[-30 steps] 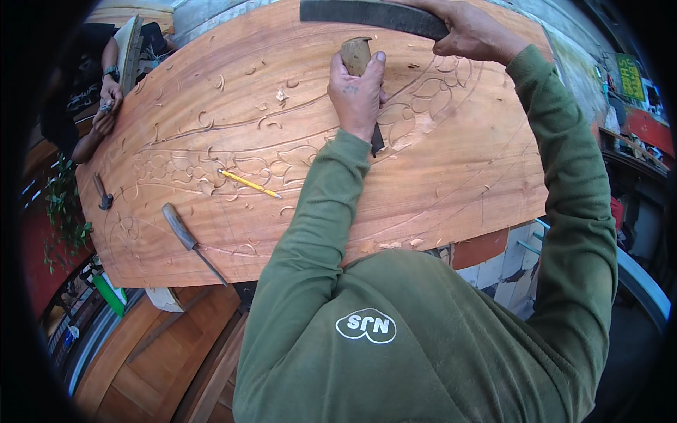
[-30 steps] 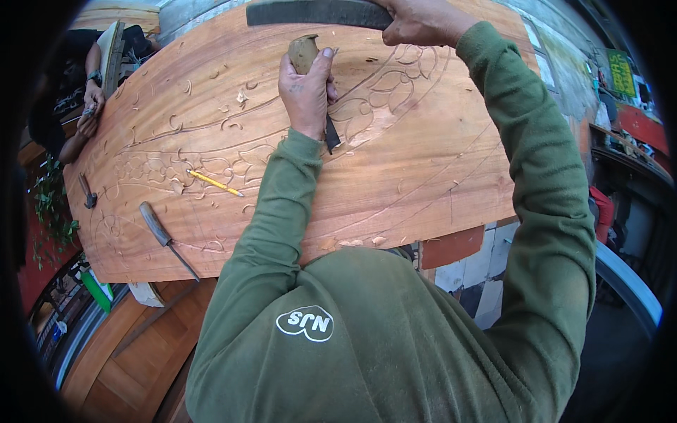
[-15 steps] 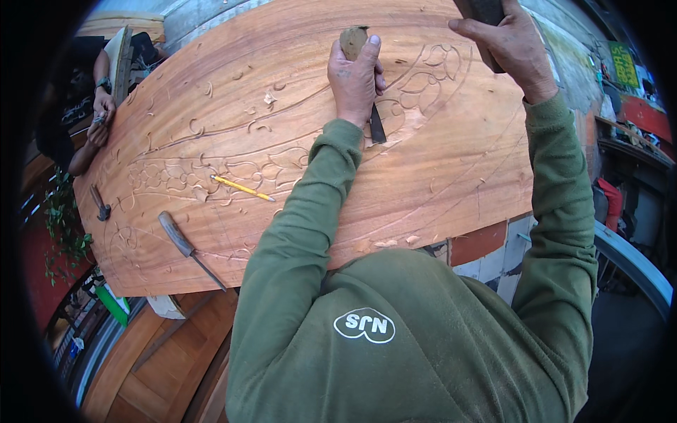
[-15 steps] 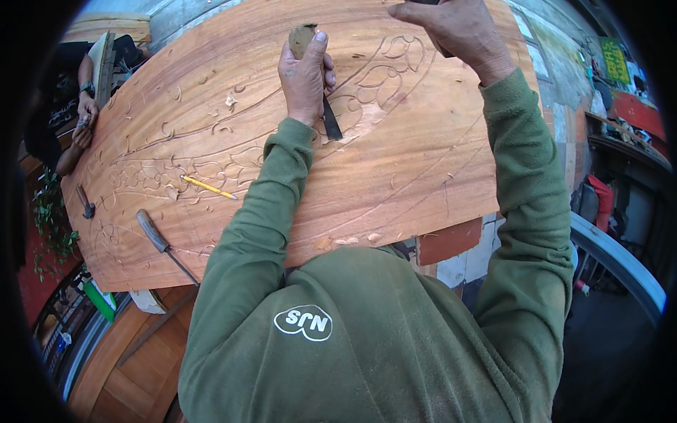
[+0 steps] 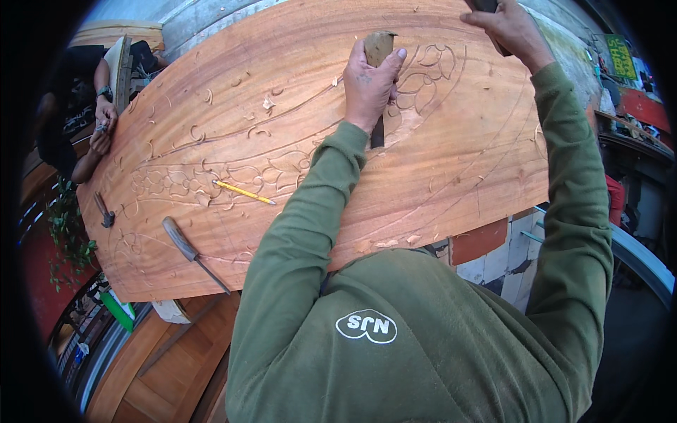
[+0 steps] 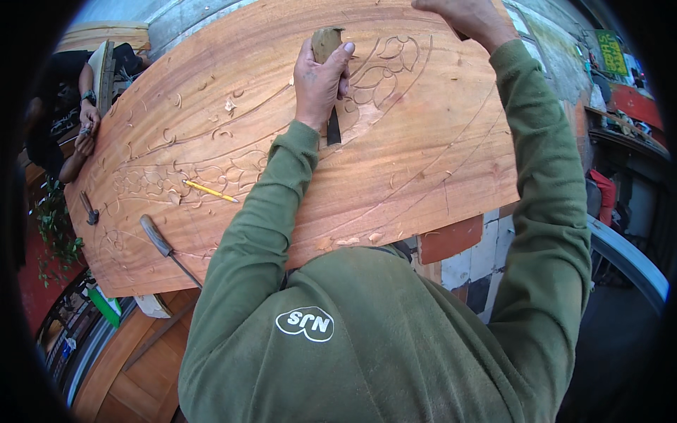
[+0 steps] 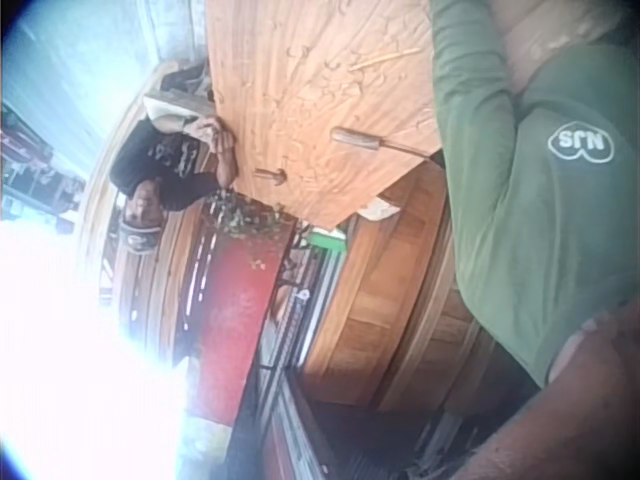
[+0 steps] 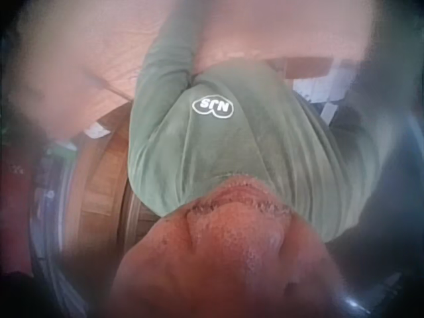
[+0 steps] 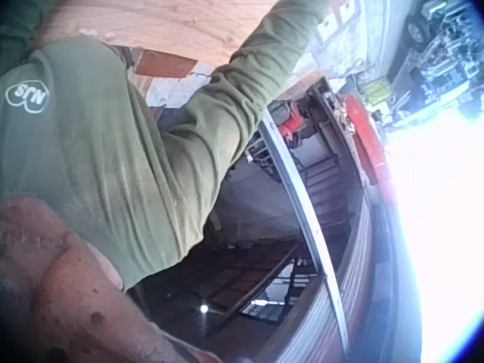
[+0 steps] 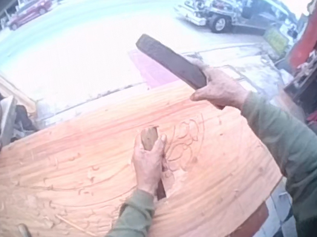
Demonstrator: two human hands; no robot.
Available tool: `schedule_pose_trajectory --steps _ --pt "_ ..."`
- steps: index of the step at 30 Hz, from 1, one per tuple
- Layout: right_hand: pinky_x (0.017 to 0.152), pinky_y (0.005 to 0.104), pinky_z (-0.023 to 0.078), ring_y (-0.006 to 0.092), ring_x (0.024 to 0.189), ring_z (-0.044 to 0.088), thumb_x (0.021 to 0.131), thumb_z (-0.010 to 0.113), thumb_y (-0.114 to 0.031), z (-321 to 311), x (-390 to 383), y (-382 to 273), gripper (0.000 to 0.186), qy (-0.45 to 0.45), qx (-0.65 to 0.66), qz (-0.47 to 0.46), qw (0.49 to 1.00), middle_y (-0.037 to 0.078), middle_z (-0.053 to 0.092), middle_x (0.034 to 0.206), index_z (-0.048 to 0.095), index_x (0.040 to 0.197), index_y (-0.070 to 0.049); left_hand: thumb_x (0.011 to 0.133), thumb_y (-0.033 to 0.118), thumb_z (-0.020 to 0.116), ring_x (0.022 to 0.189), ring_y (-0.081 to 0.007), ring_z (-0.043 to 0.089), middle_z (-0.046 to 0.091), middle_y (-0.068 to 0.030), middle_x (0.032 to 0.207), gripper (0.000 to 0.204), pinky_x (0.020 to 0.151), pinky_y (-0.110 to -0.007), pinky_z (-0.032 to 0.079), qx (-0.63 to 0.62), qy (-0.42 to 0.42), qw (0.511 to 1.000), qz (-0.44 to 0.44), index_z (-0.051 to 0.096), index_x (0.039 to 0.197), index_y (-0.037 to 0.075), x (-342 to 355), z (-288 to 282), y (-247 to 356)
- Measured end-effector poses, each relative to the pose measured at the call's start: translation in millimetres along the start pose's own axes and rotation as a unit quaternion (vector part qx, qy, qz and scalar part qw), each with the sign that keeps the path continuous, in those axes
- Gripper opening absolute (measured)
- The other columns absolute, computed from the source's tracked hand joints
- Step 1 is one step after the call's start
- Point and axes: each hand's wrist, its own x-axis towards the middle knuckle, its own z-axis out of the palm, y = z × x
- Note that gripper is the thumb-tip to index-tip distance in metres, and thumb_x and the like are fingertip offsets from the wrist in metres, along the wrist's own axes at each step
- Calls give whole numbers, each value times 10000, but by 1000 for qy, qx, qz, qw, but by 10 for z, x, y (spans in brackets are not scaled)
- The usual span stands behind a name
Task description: The person carves decorative floral patterns into a large wooden board using a chisel and a wooden mallet. The person repeatedly strikes the chisel with the mallet to remove wood shavings and define the engraved lines.
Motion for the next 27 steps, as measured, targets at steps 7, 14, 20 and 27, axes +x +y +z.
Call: schedule_pose_trajectory --steps 7,14,20,27 --pt "1244 411 398 333 1499 506 782 747 -35 251 -92 35 932 -223 -82 -89 967 240 583 1563 422 1654 -74 988 211 831 469 -61 549 627 -3 720 321 411 -228 428 -2 8 1000 -3 581 1113 53 -27 -26 -35" --pt "822 386 572 290 983 695 818 738 -30 376 -31 69 914 -115 41 -52 991 190 713 1137 411 1668 -116 990 217 830 461 -63 541 617 -3 705 315 415 -239 427 -7 17 1000 -12 576 1091 59 -23 -21 -58" --pt "1104 392 519 279 1305 646 781 766 -40 296 -5 -13 928 -126 8 -158 979 219 675 1412 437 1648 -78 1017 258 808 464 -60 526 612 4 700 293 400 -221 394 2 38 999 33 580 1093 89 -145 13 28" --pt "920 351 586 239 1066 708 812 779 -2 452 -272 113 891 -158 -46 -191 968 70 732 1297 489 1637 -170 1035 227 774 433 -74 484 583 -21 681 231 349 -227 385 -161 1 987 -8 621 1149 97 -351 -174 310"
